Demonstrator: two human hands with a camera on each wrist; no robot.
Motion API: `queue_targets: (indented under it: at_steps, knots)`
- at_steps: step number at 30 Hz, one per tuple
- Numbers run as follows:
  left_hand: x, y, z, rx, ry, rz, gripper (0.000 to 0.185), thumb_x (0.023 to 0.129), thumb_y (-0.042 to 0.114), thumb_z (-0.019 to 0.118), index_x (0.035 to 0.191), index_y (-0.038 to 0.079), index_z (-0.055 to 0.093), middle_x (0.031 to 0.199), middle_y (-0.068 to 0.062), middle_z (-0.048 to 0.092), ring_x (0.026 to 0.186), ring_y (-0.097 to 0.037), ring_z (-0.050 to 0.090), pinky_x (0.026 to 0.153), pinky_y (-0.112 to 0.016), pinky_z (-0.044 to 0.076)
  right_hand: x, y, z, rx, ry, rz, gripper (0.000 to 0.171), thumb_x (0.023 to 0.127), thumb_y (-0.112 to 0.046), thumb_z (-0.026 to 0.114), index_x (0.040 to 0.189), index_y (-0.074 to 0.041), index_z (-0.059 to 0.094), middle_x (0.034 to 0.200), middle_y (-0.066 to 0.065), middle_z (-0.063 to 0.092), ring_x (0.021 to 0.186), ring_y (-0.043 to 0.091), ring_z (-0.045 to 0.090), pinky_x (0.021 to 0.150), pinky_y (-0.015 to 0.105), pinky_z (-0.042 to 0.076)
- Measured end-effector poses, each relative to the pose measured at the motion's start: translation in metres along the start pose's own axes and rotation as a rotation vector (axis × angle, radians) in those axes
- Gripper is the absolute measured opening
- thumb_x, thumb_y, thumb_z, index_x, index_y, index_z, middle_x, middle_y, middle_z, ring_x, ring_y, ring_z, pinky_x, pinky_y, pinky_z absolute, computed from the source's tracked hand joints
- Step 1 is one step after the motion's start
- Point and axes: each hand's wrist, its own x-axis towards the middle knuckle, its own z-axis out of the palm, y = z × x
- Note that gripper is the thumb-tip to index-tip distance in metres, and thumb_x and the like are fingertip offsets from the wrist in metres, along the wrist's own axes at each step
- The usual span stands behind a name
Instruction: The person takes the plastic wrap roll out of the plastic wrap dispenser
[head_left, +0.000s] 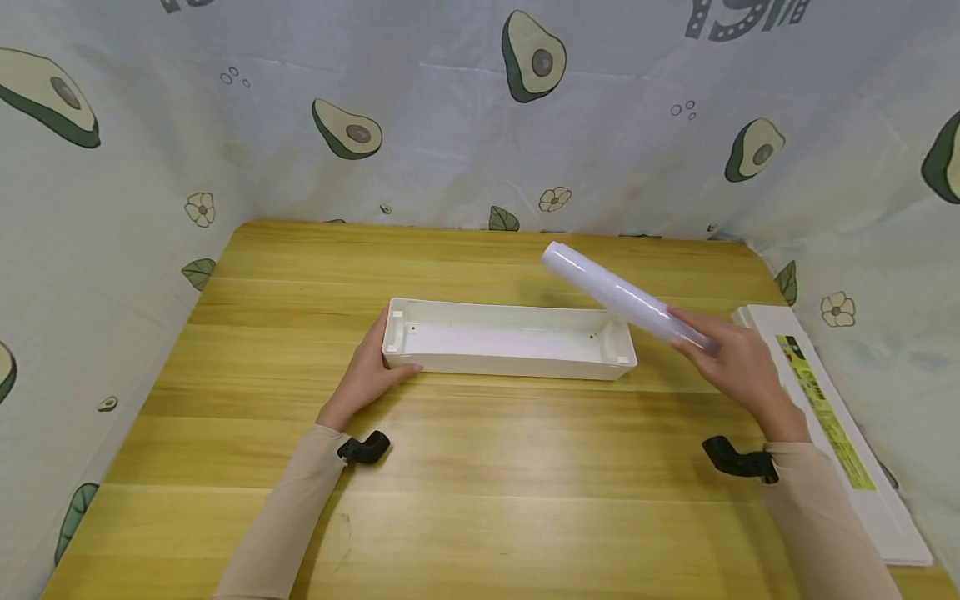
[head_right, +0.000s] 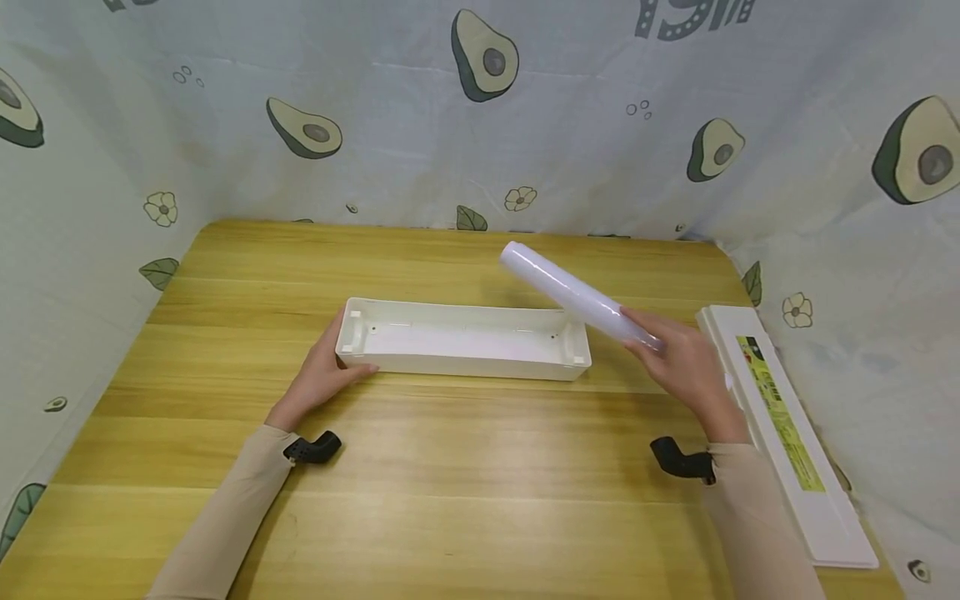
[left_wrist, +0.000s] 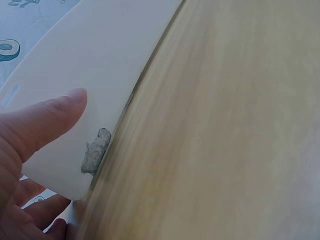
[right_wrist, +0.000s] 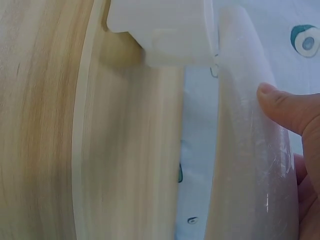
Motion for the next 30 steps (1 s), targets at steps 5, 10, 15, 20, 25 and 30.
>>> queue_targets:
  at_steps: [5, 10, 15, 20, 25, 30]
  knots:
    - [0.0, 0.002, -0.001, 0.003, 0.0, -0.003, 0.104, 0.077, 0.017, 0.077, 0.152, 0.015, 0.006, 0.154, -0.014, 0.026, 0.141, -0.032, 0.027, 0.116, -0.051, 0.023, -0.005, 0.002, -0.002, -0.003, 0.014, 0.028, 0.045, 0.082, -0.017, 0.071, 0.125, -0.008, 0.06, 0.108, 0.027, 0.066, 0.081, 0.041, 0.064, 0.063, 0.053, 0.047]
    - [-0.001, 0.002, -0.001, -0.003, -0.001, -0.002, 0.105, 0.076, 0.017, 0.077, 0.152, 0.015, 0.005, 0.154, -0.014, 0.025, 0.141, -0.032, 0.026, 0.116, -0.051, 0.022, -0.007, 0.004, -0.003, -0.007, 0.039, 0.027, 0.048, 0.078, -0.011, 0.074, 0.124, -0.007, 0.061, 0.105, 0.028, 0.066, 0.077, 0.041, 0.064, 0.061, 0.053, 0.047]
    - [-0.001, 0.002, 0.0, -0.001, -0.002, 0.0, 0.105, 0.076, 0.016, 0.077, 0.152, 0.014, 0.005, 0.154, -0.014, 0.025, 0.141, -0.032, 0.026, 0.116, -0.051, 0.022, -0.01, 0.006, -0.003, -0.023, 0.061, 0.038, 0.047, 0.077, -0.011, 0.074, 0.122, -0.005, 0.062, 0.103, 0.029, 0.067, 0.072, 0.041, 0.063, 0.059, 0.053, 0.046]
    - [-0.001, 0.001, -0.001, 0.011, 0.005, -0.002, 0.105, 0.076, 0.016, 0.077, 0.152, 0.012, 0.006, 0.154, -0.015, 0.026, 0.141, -0.033, 0.027, 0.116, -0.052, 0.023, -0.012, 0.008, -0.002, -0.039, 0.088, 0.043, 0.048, 0.076, -0.011, 0.075, 0.122, -0.005, 0.062, 0.1, 0.029, 0.067, 0.071, 0.041, 0.063, 0.056, 0.051, 0.045]
    - [-0.001, 0.002, -0.001, 0.003, 0.0, -0.006, 0.104, 0.077, 0.016, 0.077, 0.152, 0.013, 0.005, 0.154, -0.014, 0.025, 0.141, -0.032, 0.026, 0.116, -0.052, 0.023, -0.015, 0.012, -0.001, -0.064, 0.112, 0.059, 0.048, 0.076, -0.011, 0.074, 0.122, -0.006, 0.062, 0.093, 0.03, 0.068, 0.063, 0.039, 0.06, 0.048, 0.04, 0.039]
    - [-0.001, 0.002, -0.001, -0.003, -0.002, -0.003, 0.105, 0.077, 0.016, 0.077, 0.152, 0.014, 0.005, 0.154, -0.015, 0.026, 0.14, -0.033, 0.028, 0.115, -0.052, 0.024, -0.021, 0.014, 0.002, -0.055, 0.107, 0.11, 0.045, 0.081, -0.017, 0.071, 0.123, -0.007, 0.061, 0.091, 0.032, 0.067, 0.059, 0.038, 0.058, 0.047, 0.033, 0.035]
